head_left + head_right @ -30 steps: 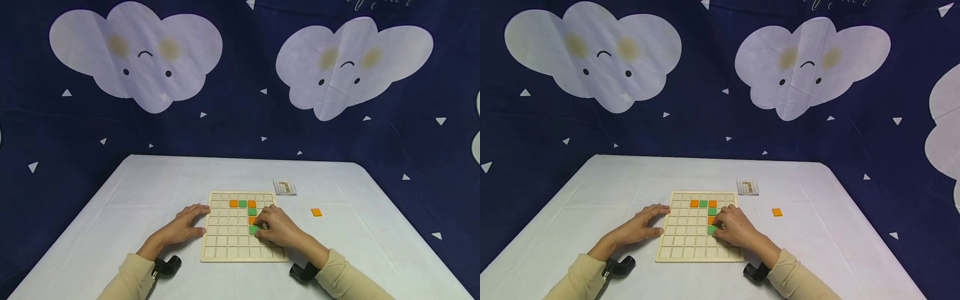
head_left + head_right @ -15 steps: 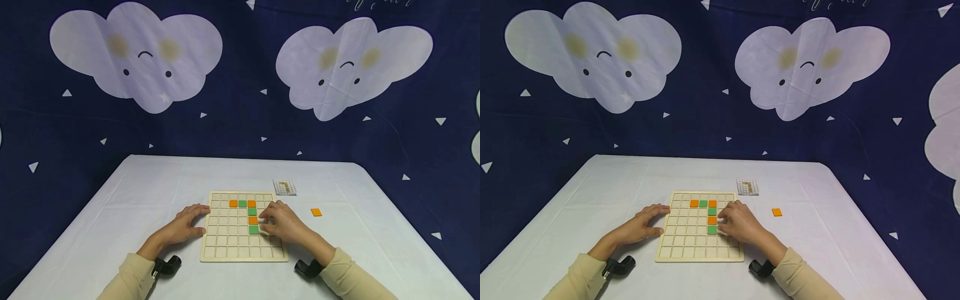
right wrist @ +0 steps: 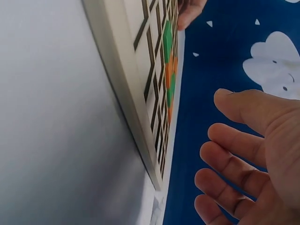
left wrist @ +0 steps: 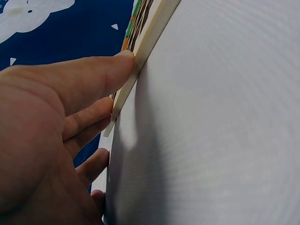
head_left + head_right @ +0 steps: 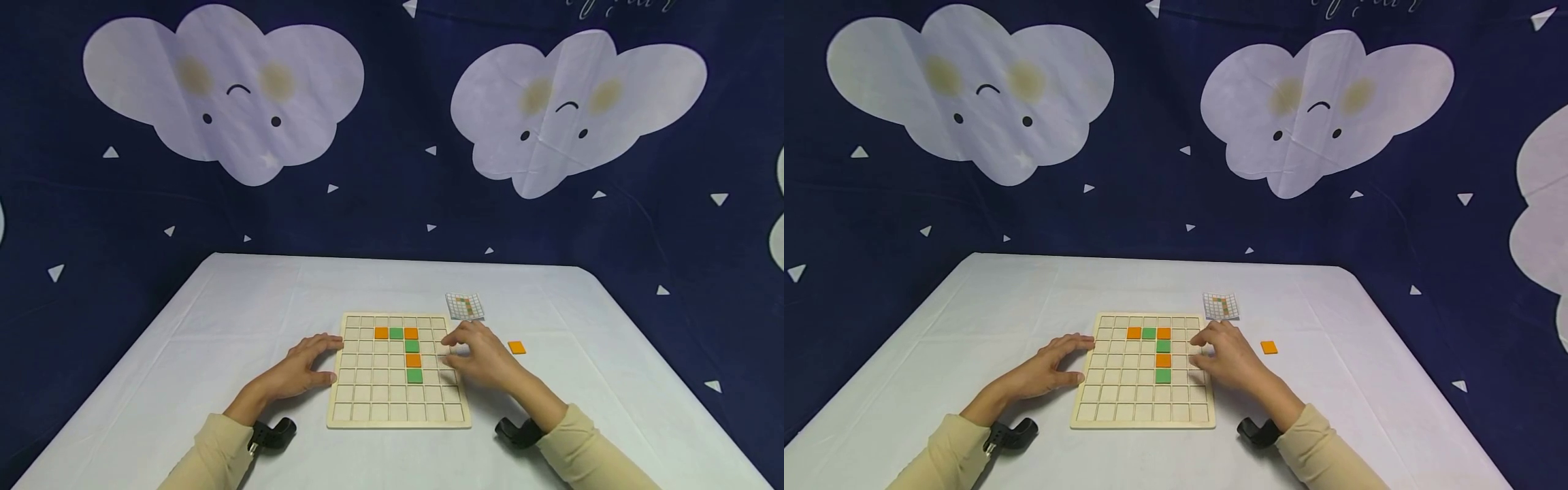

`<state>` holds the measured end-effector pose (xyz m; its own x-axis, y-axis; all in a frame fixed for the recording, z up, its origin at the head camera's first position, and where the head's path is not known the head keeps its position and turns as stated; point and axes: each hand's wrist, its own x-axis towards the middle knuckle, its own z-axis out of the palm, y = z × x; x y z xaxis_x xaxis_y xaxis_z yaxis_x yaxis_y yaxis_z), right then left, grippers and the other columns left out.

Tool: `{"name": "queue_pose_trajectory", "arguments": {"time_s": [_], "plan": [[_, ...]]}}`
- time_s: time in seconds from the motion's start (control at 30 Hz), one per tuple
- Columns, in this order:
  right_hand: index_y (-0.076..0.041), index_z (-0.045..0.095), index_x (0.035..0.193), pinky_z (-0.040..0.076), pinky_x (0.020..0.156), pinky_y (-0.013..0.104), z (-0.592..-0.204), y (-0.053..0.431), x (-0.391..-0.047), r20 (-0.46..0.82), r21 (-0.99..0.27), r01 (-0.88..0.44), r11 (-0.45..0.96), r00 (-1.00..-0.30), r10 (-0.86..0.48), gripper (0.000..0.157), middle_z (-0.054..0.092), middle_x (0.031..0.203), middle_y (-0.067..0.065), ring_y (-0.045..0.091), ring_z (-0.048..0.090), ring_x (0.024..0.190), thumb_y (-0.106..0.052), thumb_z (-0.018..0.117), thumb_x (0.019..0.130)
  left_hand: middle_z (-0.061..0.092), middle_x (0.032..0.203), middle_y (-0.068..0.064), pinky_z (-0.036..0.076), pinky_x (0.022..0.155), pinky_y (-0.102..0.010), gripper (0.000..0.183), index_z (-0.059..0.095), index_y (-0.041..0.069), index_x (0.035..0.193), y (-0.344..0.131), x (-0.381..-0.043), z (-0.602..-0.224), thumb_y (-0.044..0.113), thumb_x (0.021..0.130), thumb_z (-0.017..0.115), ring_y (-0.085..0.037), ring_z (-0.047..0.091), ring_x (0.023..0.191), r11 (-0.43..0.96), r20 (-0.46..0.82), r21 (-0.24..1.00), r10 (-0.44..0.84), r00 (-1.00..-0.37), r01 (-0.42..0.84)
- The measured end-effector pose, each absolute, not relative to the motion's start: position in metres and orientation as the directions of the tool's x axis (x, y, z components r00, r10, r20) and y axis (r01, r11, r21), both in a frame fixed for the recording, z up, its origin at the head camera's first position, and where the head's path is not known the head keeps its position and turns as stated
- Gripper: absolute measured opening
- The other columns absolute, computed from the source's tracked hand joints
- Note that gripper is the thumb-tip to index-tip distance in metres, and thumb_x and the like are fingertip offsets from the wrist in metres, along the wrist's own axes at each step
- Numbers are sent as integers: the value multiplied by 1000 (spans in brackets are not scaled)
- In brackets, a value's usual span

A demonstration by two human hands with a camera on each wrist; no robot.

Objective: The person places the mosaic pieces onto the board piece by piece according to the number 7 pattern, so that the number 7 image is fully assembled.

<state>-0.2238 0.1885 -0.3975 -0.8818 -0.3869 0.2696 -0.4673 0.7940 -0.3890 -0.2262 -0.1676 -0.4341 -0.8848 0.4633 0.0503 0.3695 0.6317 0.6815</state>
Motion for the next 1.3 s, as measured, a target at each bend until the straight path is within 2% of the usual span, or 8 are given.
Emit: {"name": "queue_pose_trajectory", "arguments": {"time_s": [0.23, 0.37, 0.6, 0.9, 1.13, 1.3], "plan": [[-13, 71, 98, 47, 82, 38, -398, 203, -228, 317, -386, -468, 795, -876, -363, 24, 64, 93, -4, 15, 55, 92, -21, 76, 76, 40, 148, -11, 13, 112, -64, 57, 50, 11, 133, -167, -226, -434, 24, 82, 71, -40, 25, 140, 638, 46, 680, 455, -889, 362], [-12, 71, 98, 47, 87, 43, -399, 210, -229, 324, -402, -450, 797, -884, -336, 23, 65, 96, -2, 18, 56, 94, -19, 76, 76, 40, 147, -12, 13, 111, -64, 57, 50, 10, 133, -167, -226, -434, 23, 82, 71, -40, 25, 140, 634, 49, 682, 457, -888, 364], [-12, 71, 100, 47, 81, 37, -402, 227, -232, 328, -401, -438, 805, -889, -320, 25, 64, 96, -5, 15, 55, 93, -21, 76, 77, 40, 147, -11, 13, 112, -64, 56, 51, 11, 133, -167, -227, -435, 23, 82, 71, -40, 25, 140, 639, 52, 677, 455, -889, 366], [-13, 71, 101, 46, 79, 36, -405, 249, -235, 285, -424, -373, 825, -920, -270, 25, 63, 94, -5, 17, 54, 94, -23, 75, 79, 41, 147, -12, 13, 111, -64, 56, 50, 10, 133, -167, -227, -435, 23, 82, 71, -40, 26, 139, 633, 60, 675, 464, -884, 378], [-9, 69, 103, 55, 82, 38, -405, 264, -235, 255, -486, -343, 804, -935, -245, 26, 62, 97, 1, 21, 55, 98, -20, 74, 80, 40, 147, -13, 13, 111, -65, 57, 50, 9, 133, -167, -226, -434, 23, 82, 71, -41, 25, 140, 632, 57, 678, 462, -885, 374], [-9, 69, 104, 54, 83, 40, -407, 275, -236, 253, -475, -334, 814, -938, -237, 27, 63, 100, 3, 24, 57, 98, -21, 73, 81, 39, 147, -13, 13, 111, -65, 57, 50, 9, 134, -167, -227, -435, 24, 83, 70, -41, 25, 140, 630, 54, 681, 466, -883, 374]]}}
